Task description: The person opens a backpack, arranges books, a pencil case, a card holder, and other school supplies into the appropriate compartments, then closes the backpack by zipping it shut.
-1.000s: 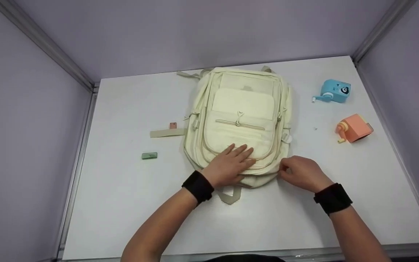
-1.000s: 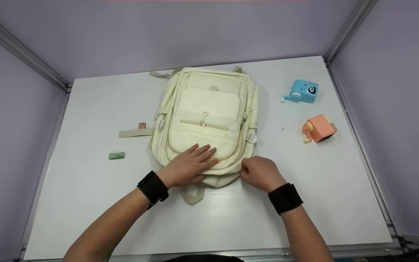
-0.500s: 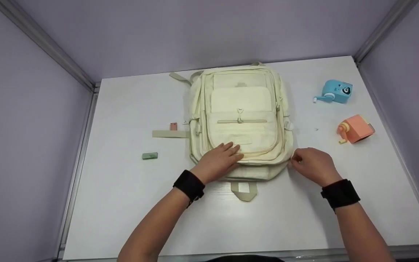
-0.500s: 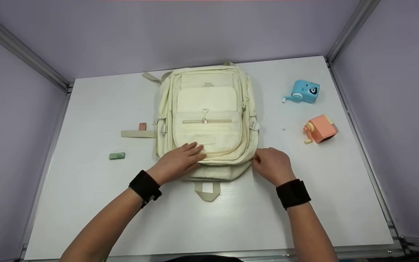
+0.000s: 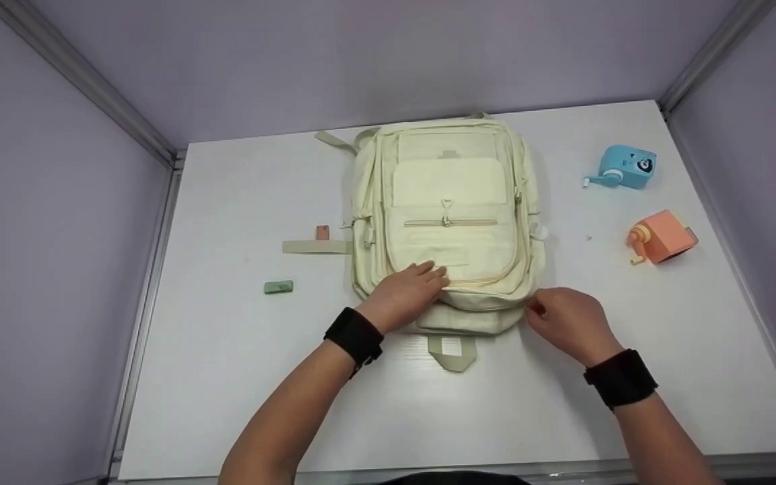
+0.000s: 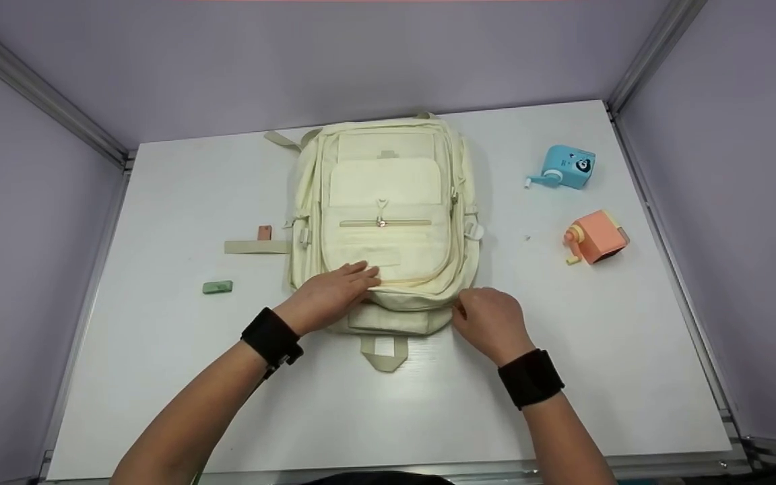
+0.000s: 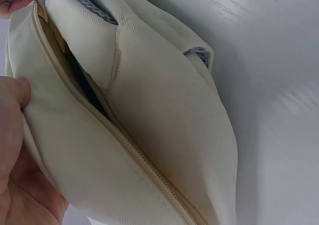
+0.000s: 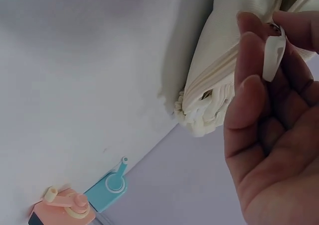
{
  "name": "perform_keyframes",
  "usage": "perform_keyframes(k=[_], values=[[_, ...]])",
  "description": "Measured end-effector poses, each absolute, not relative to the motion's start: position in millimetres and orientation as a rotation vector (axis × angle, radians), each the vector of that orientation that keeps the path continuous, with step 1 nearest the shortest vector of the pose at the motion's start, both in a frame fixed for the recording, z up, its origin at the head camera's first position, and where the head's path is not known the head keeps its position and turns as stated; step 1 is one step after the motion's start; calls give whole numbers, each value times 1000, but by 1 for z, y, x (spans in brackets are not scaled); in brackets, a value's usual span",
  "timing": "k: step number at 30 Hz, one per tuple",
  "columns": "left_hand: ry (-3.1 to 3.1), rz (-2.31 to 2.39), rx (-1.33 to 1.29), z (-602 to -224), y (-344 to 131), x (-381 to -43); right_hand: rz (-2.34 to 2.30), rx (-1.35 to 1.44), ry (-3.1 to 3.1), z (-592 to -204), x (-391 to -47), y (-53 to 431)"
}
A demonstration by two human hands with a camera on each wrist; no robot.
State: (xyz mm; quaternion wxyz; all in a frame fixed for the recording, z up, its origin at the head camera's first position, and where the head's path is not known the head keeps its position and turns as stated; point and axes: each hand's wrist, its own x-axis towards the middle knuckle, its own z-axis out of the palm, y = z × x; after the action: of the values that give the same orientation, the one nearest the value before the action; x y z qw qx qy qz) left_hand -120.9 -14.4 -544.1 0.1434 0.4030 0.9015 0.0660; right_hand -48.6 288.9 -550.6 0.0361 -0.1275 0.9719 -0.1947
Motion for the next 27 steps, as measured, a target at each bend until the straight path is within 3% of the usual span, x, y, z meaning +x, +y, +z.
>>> perform_keyframes(k=[27], values=[[2635, 201, 1219, -546, -16, -121, -618, -546, 3068, -541, -42, 209]])
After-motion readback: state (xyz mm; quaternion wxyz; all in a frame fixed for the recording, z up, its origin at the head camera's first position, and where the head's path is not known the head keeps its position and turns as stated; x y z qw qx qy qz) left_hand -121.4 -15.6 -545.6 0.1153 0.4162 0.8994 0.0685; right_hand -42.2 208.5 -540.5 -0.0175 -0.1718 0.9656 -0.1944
